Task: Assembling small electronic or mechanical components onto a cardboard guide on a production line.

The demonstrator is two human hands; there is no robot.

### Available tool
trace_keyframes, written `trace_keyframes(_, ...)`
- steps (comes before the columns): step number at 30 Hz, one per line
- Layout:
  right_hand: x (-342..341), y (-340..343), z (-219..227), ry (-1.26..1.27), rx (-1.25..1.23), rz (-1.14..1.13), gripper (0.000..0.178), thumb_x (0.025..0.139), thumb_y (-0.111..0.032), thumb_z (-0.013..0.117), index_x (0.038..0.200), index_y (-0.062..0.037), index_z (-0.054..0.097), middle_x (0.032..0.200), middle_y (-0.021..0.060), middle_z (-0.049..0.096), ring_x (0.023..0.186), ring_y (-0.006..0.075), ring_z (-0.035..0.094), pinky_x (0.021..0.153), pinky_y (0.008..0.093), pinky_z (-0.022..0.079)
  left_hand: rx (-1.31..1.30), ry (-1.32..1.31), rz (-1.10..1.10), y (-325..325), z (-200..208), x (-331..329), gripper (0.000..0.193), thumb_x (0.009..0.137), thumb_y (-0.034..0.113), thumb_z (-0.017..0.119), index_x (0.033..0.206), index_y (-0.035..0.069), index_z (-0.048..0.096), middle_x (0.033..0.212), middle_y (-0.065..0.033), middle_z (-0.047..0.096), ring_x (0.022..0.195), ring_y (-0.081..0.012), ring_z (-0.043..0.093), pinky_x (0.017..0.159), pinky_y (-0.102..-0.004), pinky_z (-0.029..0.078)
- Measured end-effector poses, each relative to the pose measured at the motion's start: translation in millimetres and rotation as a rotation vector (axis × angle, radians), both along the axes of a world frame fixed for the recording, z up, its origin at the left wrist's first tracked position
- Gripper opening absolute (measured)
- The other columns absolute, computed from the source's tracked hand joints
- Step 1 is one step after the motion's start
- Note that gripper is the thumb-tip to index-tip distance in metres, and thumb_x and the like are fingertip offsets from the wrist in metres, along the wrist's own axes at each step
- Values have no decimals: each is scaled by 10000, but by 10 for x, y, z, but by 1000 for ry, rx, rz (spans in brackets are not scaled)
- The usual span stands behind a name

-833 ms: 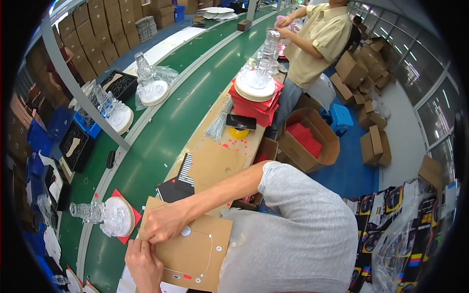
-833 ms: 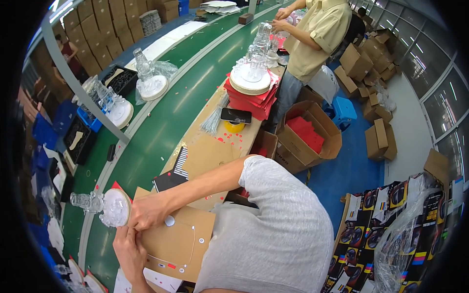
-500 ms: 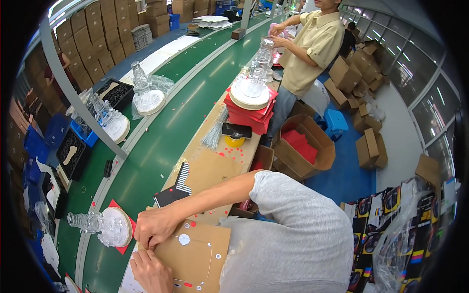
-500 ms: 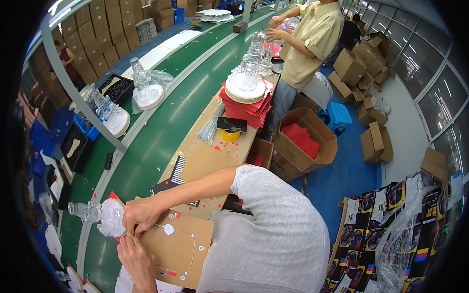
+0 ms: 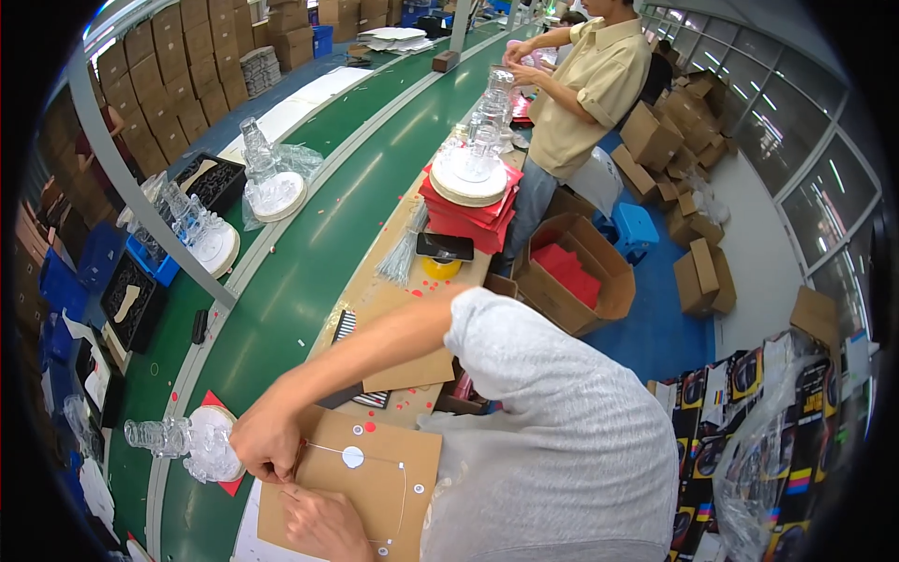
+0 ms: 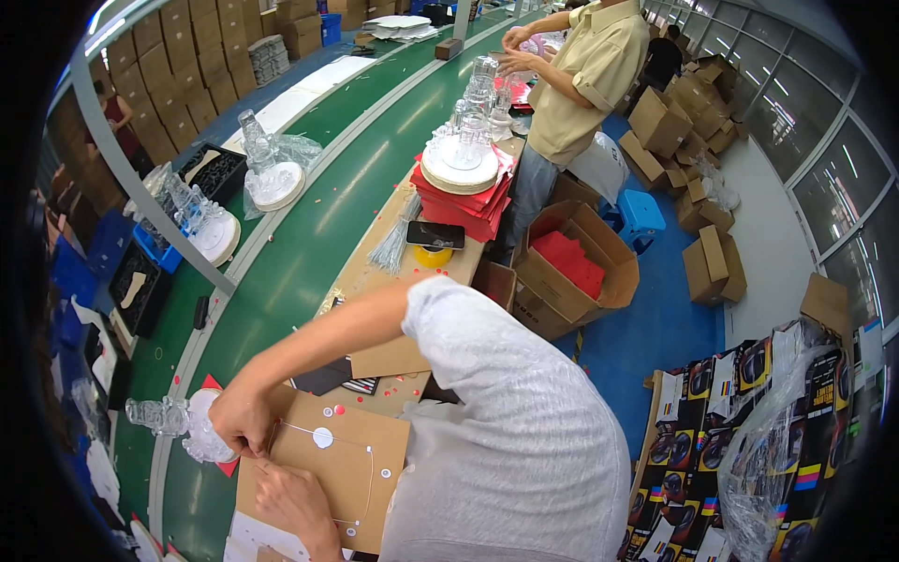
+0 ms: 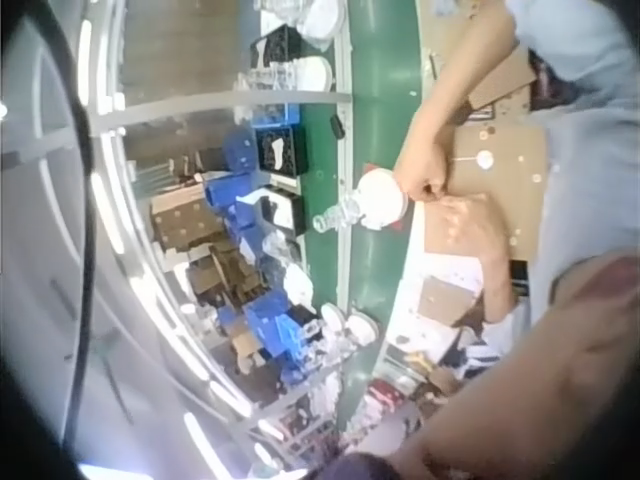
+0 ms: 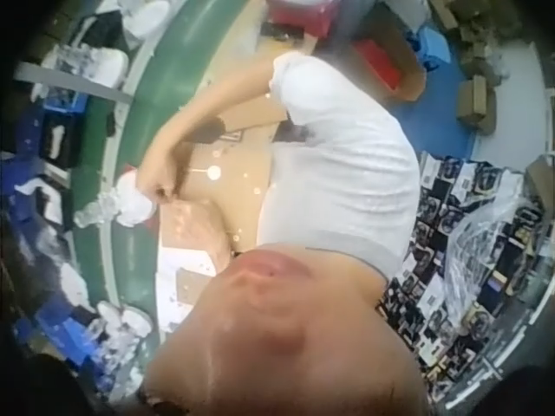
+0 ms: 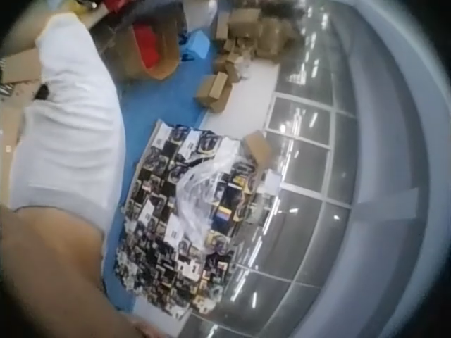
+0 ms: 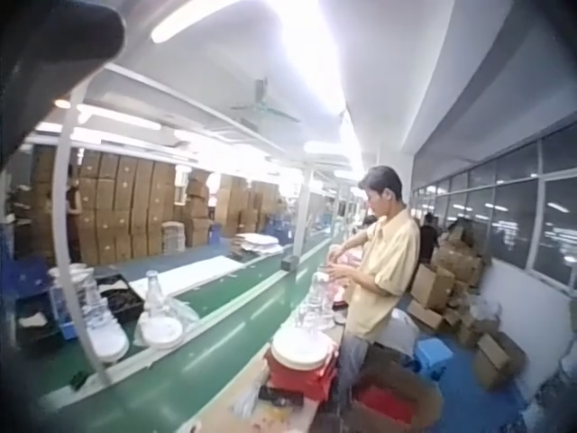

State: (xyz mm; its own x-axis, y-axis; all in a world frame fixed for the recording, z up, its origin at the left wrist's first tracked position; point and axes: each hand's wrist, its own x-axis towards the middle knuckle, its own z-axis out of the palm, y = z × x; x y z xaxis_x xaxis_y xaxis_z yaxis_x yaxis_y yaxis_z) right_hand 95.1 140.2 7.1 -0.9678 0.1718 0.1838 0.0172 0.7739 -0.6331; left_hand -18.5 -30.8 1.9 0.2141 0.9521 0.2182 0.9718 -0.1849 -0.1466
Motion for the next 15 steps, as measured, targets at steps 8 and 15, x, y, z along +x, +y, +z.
trace_keyframes(8,-637,394,140,-571,8,428,181,799,-183,715,914,-84,814,778,52,747,736,173,688,685,371,517,-8,-19,55,156,-168,138,97,856,22,593,933,-38,591,863,-181,650,747,-356,689,621,-430,550)
trace_keyframes(15,-1222,432,26,-703,93,614,284,840,-170,611,998,-6,781,827,111,715,768,230,659,745,393,513,-34,4,-5,390,-231,237,127,884,58,583,975,-31,585,887,-177,661,759,-348,700,646,-424,560)
